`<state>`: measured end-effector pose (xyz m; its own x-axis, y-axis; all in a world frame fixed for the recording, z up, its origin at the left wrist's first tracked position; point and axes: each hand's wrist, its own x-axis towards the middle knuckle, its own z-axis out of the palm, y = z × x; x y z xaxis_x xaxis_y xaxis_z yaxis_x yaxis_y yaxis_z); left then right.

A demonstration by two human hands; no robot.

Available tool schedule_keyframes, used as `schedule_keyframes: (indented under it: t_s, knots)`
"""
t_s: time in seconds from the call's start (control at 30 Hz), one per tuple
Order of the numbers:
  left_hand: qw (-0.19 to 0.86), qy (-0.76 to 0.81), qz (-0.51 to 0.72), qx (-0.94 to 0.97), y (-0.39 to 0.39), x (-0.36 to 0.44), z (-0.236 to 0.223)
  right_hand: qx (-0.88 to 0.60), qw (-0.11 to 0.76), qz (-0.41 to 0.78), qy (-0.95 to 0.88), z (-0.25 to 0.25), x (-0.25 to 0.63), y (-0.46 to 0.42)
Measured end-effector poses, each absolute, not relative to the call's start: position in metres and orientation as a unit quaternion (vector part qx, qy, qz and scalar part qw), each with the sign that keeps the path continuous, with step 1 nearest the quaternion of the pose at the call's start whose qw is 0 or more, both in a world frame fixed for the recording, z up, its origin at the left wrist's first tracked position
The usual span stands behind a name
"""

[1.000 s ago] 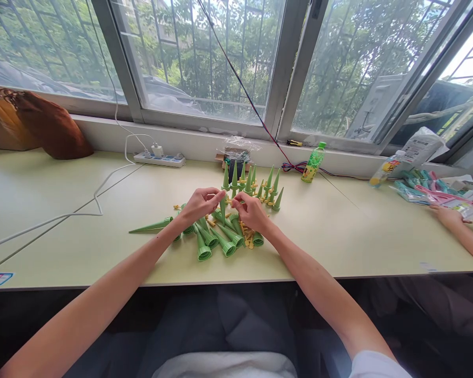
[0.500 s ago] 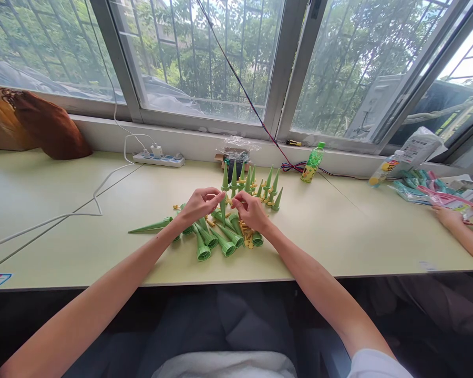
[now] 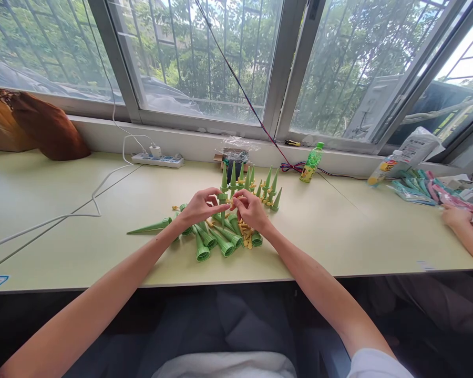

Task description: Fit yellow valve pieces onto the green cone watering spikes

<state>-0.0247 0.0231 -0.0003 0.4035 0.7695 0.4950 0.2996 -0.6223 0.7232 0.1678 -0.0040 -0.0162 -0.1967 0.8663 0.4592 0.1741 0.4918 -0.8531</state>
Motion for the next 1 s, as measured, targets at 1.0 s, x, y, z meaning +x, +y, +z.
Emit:
schedule_keyframes:
  t_s: [1.0]
  knots:
    - [0.494,0.341,0.407,0.688,0.018,-0.027,0.008,-0.363,0.501,0.363,-0.697,-0.006,0.169,-0.009]
